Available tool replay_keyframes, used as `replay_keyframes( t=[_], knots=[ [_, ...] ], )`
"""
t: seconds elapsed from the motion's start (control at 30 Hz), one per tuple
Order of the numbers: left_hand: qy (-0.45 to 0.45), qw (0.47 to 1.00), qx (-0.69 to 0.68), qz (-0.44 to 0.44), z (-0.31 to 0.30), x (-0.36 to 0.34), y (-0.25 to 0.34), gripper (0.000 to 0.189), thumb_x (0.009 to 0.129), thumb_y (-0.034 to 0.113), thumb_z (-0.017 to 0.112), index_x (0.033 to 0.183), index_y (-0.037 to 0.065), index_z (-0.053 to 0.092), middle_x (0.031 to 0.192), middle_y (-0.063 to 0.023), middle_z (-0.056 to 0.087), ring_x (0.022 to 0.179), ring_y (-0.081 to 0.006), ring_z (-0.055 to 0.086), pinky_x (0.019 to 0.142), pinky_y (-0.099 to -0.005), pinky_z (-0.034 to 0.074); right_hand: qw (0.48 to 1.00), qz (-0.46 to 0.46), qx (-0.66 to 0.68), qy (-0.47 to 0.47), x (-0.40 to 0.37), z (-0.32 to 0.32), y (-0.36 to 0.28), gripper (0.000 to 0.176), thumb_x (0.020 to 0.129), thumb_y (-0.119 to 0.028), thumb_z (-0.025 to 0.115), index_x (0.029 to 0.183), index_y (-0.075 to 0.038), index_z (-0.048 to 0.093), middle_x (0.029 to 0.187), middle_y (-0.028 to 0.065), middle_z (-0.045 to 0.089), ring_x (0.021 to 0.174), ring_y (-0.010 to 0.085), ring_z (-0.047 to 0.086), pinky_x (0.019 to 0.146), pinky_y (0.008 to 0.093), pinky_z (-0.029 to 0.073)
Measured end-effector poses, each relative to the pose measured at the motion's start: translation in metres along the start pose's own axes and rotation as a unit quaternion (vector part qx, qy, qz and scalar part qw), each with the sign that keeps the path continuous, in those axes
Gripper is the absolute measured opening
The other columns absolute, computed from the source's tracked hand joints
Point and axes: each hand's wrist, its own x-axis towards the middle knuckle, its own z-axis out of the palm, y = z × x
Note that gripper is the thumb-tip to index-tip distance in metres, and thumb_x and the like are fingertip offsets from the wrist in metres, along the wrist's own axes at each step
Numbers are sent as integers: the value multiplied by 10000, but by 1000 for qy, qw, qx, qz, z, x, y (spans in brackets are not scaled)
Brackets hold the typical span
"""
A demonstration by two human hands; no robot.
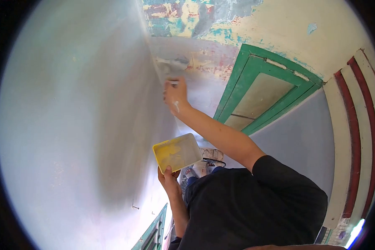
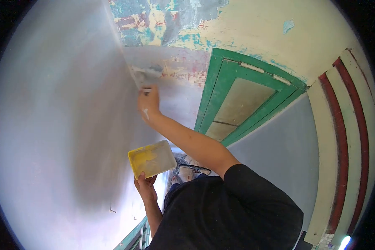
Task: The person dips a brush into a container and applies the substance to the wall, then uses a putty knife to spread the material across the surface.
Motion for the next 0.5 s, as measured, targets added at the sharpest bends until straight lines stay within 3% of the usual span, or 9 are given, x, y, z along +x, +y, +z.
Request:
replay_keyframes(
  t=[0.13, 0.2, 0.33, 0.4, 0.5],
  knots=[
    [12, 1000, 1, 4, 3, -4, -1, 449, 944, 159, 575, 1349, -22, 505, 1213, -160, 634, 1055, -306, 692, 903, -436, 594, 999, 23, 28, 21, -41, -13, -18, 212, 1015, -108, 564, 1134, -114, 388, 792, 45, 494, 525, 112, 425, 423, 295, 332],
    [4, 1000, -4, 4, 2, -5, -4, 450, 945, 162, 576, 1350, -21, 506, 1208, -158, 637, 1055, -297, 690, 898, -437, 596, 996, 44, 55, -56, -51, -5, -17, 206, 1016, -110, 561, 1131, -112, 389, 775, 39, 486, 519, 113, 423, 424, 290, 329],
    [-9, 1000, -1, -3, 4, -6, -3, 450, 945, 159, 576, 1350, -23, 505, 1202, -154, 639, 1048, -287, 689, 896, -430, 595, 993, 50, 43, -93, -16, 14, -13, 222, 1007, -97, 565, 1129, -109, 380, 771, 47, 476, 518, 113, 413, 424, 293, 318],
    [-16, 999, 46, 3, 5, -8, 1, 505, 970, 275, 552, 1363, -28, 456, 1244, -193, 629, 1111, -336, 680, 998, -502, 550, 1000, -4, 12, 19, -2, 12, -1, 238, 996, -70, 565, 1125, -98, 367, 776, 62, 472, 527, 117, 409, 426, 306, 312],
    [2, 999, 51, -1, 3, -9, 1, 500, 967, 264, 558, 1359, -31, 460, 1233, -192, 634, 1100, -336, 684, 995, -500, 552, 999, 43, 19, 4, -41, 5, -23, 237, 990, -61, 558, 1126, -94, 367, 784, 73, 476, 539, 122, 425, 426, 317, 328]
  ],
)
